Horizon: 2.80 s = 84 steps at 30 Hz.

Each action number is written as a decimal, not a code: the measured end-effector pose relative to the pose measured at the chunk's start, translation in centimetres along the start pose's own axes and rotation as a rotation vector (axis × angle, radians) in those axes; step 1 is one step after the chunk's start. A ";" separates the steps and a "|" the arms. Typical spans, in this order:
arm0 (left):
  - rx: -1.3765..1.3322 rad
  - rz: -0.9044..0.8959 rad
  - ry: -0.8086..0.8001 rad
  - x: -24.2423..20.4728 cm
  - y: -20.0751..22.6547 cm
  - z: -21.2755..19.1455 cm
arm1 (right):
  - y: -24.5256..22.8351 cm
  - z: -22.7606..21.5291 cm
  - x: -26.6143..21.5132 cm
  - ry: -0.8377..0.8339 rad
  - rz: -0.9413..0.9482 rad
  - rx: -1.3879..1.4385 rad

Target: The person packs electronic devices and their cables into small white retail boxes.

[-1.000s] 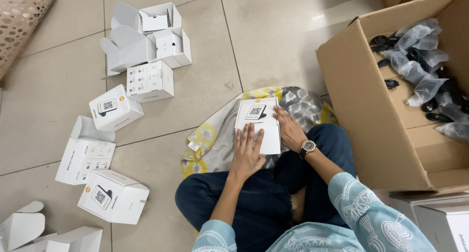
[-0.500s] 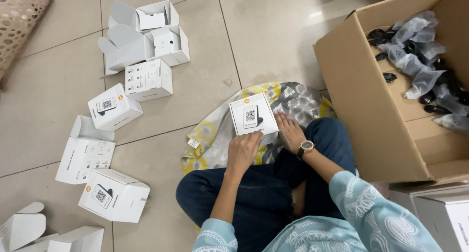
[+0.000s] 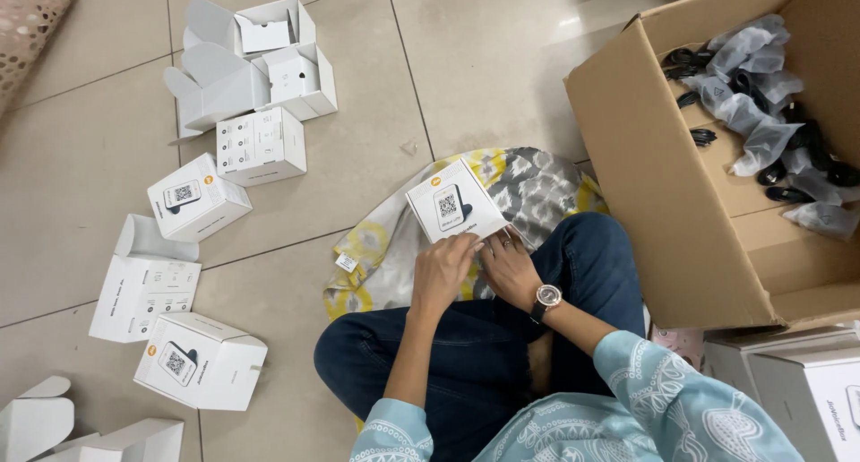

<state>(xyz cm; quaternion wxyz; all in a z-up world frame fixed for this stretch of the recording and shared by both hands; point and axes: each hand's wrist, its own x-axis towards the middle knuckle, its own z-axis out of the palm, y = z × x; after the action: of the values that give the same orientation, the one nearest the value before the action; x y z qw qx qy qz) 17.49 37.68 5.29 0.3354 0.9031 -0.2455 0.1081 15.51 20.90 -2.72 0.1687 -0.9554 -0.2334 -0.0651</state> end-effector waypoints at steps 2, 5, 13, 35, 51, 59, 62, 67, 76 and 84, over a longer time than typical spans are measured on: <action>-0.025 -0.022 -0.032 -0.7 0.1 0.6 | 1.2 4.1 -0.5 -0.030 0.047 -0.055; -0.054 -0.038 -0.106 -0.6 1.4 0.4 | 3.2 9.2 -1.4 -0.078 0.037 -0.052; -0.159 -0.128 -0.177 0.3 1.0 -0.8 | 4.0 12.5 0.6 -0.001 -0.076 0.004; 0.535 0.059 0.423 15.9 -3.1 -0.8 | 2.4 7.3 3.4 -0.384 0.245 0.086; 0.254 -0.349 -0.295 5.6 -10.5 13.2 | 2.7 9.8 2.4 -0.239 0.114 0.001; 0.424 -0.291 -0.367 6.2 -10.4 12.9 | 2.8 10.2 2.4 -0.219 0.095 -0.007; 0.442 -0.326 -0.366 6.3 -10.0 12.5 | 2.9 10.5 2.3 -0.215 0.086 -0.025; 0.430 -0.376 -0.345 6.6 -9.5 12.2 | 2.7 10.0 2.3 -0.245 0.095 -0.055; 0.490 -0.355 -0.354 6.0 -8.7 10.5 | 3.5 10.2 1.4 -0.113 -0.007 -0.009; 0.440 -0.030 -0.418 2.5 -10.9 13.8 | 4.0 11.1 1.4 -0.235 0.040 0.131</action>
<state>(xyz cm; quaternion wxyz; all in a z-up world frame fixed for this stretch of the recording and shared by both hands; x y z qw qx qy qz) 25.68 34.76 -10.23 0.0755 0.9602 -0.2666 -0.0347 19.10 22.08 -13.93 0.2035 -0.9479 -0.2362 0.0663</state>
